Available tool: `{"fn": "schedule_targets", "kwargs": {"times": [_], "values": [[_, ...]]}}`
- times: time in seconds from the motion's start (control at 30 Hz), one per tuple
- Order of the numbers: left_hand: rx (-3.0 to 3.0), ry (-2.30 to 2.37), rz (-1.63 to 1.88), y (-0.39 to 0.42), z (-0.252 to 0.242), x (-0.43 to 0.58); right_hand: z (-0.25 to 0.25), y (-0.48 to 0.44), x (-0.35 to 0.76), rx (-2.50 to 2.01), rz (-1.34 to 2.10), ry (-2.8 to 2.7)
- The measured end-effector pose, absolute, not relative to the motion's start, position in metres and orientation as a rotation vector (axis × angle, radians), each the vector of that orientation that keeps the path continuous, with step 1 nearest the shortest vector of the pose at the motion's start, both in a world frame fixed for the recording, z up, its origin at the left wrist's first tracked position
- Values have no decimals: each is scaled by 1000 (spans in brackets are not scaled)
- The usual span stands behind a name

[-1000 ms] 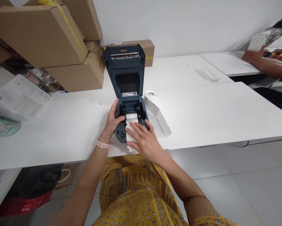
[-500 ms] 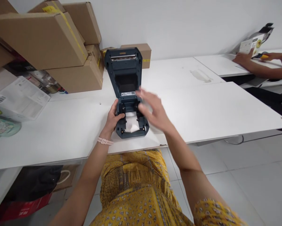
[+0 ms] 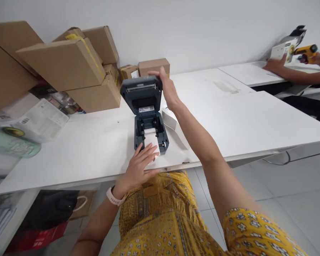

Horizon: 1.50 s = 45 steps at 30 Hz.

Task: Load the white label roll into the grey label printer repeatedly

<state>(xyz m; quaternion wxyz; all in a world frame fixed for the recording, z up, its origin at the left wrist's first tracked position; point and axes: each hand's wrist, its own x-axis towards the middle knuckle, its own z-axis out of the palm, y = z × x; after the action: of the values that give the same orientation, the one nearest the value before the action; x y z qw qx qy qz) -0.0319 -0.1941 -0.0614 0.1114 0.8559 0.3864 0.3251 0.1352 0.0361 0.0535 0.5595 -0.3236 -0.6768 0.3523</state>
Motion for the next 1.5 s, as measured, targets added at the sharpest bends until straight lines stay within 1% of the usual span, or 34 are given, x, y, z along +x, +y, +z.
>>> {"fn": "schedule_targets", "kwargs": {"times": [0.07, 0.2, 0.3, 0.43, 0.53, 0.63, 0.7, 0.8, 0.9, 1.03, 1.3, 1.37, 1.5], "values": [[2566, 1161, 1056, -202, -76, -29, 36, -4, 146, -695, 763, -1648], [2581, 1161, 1287, -203, -99, -22, -4, -68, 160, -702, 601, -1891], [2539, 1223, 1389, -204, -107, -17, -30, -89, 161, -727, 497, -2032], [2483, 1388, 1452, -215, -107, -12, -50, -94, 157, -806, 454, -2030], [2490, 1537, 1512, -229, -105, -11, -53, -94, 157, -822, 460, -2026], [2417, 1545, 1585, -237, -104, -10, -53, -96, 158, -810, 480, -2023], [2199, 1592, 1670, -234, -102, -10, -55, -100, 156, -846, 483, -1995], [1700, 1656, 1755, -216, -96, -11, -62, -106, 152, -971, 484, -1907], [1407, 1521, 1632, -192, -91, -13, -70, -110, 149, -1044, 517, -1815], [1394, 1394, 1464, -177, -91, -13, -76, -112, 147, -1074, 537, -1822], [1299, 1398, 1464, -174, -84, -13, -72, -115, 145, -1108, 535, -1809], [1278, 1428, 1503, -182, -86, -12, -70, -116, 146, -1109, 497, -1831], [1105, 1626, 1696, -212, -100, -8, -71, -116, 150, -1054, 401, -1952]]}}
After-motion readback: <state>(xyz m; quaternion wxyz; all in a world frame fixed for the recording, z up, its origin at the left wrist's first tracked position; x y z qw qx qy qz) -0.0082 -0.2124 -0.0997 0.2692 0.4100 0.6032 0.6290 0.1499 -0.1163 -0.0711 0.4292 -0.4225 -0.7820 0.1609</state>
